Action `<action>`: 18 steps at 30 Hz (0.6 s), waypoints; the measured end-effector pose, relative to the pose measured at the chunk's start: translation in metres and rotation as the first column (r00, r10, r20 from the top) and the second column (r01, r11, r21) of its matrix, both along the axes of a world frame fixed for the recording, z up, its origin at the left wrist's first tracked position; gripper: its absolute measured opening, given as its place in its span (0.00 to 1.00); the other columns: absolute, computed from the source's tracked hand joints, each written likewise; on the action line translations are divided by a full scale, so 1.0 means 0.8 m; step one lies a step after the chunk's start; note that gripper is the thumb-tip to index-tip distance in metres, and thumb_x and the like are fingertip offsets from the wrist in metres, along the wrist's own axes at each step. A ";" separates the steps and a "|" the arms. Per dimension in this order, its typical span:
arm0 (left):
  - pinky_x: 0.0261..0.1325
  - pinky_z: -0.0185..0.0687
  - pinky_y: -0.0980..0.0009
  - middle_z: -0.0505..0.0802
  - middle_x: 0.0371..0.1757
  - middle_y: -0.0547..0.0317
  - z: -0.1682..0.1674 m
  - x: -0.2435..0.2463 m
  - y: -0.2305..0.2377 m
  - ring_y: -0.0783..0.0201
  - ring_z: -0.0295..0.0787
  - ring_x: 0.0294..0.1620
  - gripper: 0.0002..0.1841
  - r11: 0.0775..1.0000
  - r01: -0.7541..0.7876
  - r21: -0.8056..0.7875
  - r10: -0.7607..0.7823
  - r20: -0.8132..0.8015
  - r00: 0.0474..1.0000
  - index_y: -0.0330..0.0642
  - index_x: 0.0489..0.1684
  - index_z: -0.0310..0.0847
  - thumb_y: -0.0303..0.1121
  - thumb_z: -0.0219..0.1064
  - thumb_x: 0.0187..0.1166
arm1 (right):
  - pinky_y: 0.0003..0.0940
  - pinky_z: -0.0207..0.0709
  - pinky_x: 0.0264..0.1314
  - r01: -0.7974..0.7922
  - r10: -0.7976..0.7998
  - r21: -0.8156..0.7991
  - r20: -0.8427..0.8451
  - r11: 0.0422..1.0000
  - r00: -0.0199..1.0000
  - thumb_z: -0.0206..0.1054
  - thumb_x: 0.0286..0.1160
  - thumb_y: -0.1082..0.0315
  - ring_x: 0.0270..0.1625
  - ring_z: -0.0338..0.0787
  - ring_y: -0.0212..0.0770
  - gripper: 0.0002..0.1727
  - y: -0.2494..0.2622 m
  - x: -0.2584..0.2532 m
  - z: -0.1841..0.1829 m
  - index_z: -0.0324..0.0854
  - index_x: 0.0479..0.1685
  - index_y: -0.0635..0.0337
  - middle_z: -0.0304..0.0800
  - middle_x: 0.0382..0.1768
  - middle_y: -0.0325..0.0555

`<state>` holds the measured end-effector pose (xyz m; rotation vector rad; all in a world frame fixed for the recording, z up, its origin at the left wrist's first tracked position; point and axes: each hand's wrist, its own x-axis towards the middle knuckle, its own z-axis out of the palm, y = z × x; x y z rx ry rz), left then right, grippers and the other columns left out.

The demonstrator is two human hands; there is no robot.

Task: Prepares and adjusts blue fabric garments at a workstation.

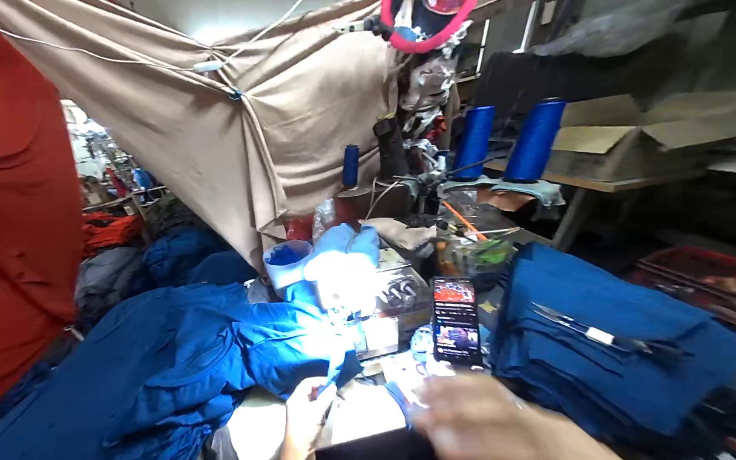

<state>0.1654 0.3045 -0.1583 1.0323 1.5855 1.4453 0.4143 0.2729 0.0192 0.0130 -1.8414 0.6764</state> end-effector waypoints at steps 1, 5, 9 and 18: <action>0.31 0.83 0.73 0.89 0.31 0.56 0.000 -0.005 0.004 0.71 0.84 0.26 0.13 0.999 -0.038 0.034 0.038 -0.016 0.999 0.32 0.47 0.86 0.30 0.77 0.71 | 0.37 0.81 0.73 0.129 -0.131 -0.091 -0.014 0.987 0.991 0.55 0.89 0.47 0.69 0.87 0.37 0.21 0.039 -0.004 -0.035 0.88 0.57 0.48 0.92 0.59 0.37; 0.38 0.81 0.74 0.86 0.28 0.59 0.020 -0.032 0.017 0.72 0.82 0.30 0.12 0.973 -0.136 0.185 0.174 -0.205 0.963 0.32 0.33 0.83 0.33 0.79 0.70 | 0.26 0.85 0.47 0.439 -0.431 -0.609 0.173 0.660 0.886 0.70 0.74 0.70 0.39 0.89 0.27 0.06 0.139 -0.046 -0.154 0.87 0.39 0.65 0.91 0.35 0.39; 0.48 0.88 0.75 0.94 0.35 0.56 0.043 -0.045 0.024 0.72 0.91 0.37 0.07 0.939 -0.183 0.291 0.273 -0.307 0.912 0.31 0.40 0.89 0.26 0.76 0.71 | 0.34 0.85 0.60 0.502 -0.253 -0.658 0.441 0.561 0.861 0.70 0.79 0.60 0.50 0.92 0.36 0.18 0.177 -0.084 -0.213 0.88 0.53 0.68 0.94 0.46 0.51; 0.57 0.87 0.77 0.96 0.40 0.60 0.043 -0.016 0.015 0.72 0.92 0.47 0.07 0.776 -0.034 0.630 0.363 -0.402 0.841 0.39 0.35 0.94 0.33 0.77 0.68 | 0.28 0.78 0.47 0.378 -0.046 -0.696 0.445 0.610 0.894 0.74 0.71 0.58 0.37 0.83 0.26 0.13 0.150 -0.090 -0.234 0.89 0.36 0.61 0.87 0.32 0.37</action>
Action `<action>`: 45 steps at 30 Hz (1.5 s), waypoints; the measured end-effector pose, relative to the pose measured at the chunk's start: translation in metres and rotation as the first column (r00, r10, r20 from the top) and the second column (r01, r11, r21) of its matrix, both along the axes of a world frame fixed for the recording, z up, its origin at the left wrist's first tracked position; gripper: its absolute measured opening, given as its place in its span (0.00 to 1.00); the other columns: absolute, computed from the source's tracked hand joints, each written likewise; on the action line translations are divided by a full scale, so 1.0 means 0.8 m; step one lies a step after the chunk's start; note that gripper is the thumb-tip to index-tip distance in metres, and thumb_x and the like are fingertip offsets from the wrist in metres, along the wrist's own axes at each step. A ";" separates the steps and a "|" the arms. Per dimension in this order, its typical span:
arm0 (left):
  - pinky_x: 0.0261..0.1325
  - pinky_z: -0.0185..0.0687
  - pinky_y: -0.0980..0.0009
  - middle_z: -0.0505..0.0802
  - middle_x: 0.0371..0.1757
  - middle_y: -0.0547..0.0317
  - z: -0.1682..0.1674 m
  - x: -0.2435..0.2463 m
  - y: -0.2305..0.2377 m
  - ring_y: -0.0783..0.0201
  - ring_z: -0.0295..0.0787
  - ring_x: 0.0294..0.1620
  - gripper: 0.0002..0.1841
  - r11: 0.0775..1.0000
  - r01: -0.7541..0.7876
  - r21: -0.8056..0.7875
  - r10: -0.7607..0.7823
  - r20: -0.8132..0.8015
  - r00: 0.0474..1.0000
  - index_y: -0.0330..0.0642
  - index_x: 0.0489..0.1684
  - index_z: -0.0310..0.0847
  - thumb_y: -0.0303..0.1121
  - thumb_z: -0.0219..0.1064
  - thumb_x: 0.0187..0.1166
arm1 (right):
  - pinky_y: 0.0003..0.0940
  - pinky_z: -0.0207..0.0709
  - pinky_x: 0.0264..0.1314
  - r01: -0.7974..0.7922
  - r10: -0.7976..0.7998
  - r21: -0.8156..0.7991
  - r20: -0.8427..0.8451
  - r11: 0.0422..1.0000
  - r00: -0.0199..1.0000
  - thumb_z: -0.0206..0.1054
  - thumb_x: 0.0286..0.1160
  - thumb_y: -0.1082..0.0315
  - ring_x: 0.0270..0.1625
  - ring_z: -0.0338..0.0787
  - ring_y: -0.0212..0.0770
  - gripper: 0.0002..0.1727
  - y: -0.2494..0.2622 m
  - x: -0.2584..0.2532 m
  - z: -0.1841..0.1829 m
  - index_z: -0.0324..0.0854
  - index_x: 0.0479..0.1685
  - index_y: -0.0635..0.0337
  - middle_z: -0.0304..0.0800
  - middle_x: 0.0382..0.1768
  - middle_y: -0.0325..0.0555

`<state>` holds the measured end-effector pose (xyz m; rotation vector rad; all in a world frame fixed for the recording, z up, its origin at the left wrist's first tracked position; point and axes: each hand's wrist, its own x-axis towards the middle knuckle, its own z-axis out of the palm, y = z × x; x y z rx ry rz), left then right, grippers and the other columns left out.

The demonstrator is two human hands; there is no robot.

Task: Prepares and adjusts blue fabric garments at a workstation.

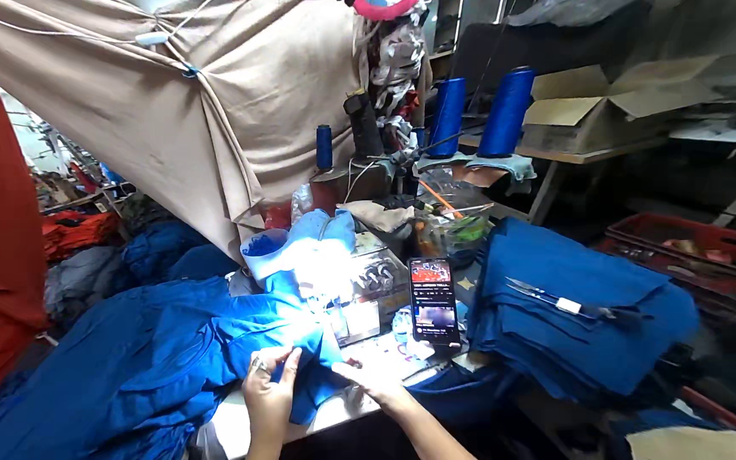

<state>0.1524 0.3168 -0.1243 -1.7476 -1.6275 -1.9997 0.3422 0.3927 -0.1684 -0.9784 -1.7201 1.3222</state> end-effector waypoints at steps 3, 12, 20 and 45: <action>0.62 0.84 0.77 0.93 0.43 0.66 -0.022 0.013 -0.007 0.73 0.88 0.53 0.05 0.988 0.141 0.068 -0.130 -0.139 0.982 0.53 0.38 0.97 0.35 0.81 0.67 | 0.22 0.79 0.41 0.009 -0.026 -0.105 -0.156 0.994 0.987 0.75 0.71 0.63 0.33 0.84 0.22 0.08 -0.033 0.015 -0.002 0.89 0.34 0.58 0.87 0.29 0.31; 0.65 0.75 0.73 0.94 0.42 0.68 -0.066 0.038 -0.005 0.70 0.84 0.55 0.07 0.978 0.186 0.089 -0.126 -0.460 0.879 0.58 0.45 0.97 0.37 0.75 0.75 | 0.23 0.82 0.46 -0.011 -0.074 -0.228 -0.357 0.974 0.931 0.65 0.79 0.70 0.37 0.88 0.24 0.09 -0.057 0.032 0.010 0.91 0.37 0.57 0.92 0.32 0.31; 0.70 0.73 0.71 0.93 0.47 0.71 -0.079 0.042 -0.008 0.70 0.83 0.60 0.06 0.979 0.107 0.172 -0.015 -0.469 0.883 0.62 0.45 0.95 0.42 0.73 0.78 | 0.25 0.82 0.41 0.004 -0.121 -0.286 -0.393 0.958 0.912 0.76 0.70 0.68 0.31 0.87 0.28 0.09 -0.049 0.018 0.010 0.86 0.24 0.58 0.89 0.25 0.35; 0.48 0.89 0.58 0.93 0.35 0.46 -0.058 -0.045 -0.066 0.61 0.92 0.36 0.19 0.678 0.197 -0.708 0.047 0.309 0.950 0.23 0.47 0.84 0.37 0.74 0.76 | 0.31 0.84 0.44 0.203 -0.204 0.179 -0.013 0.963 0.979 0.71 0.75 0.63 0.35 0.88 0.33 0.13 -0.063 0.004 -0.026 0.91 0.33 0.66 0.90 0.33 0.47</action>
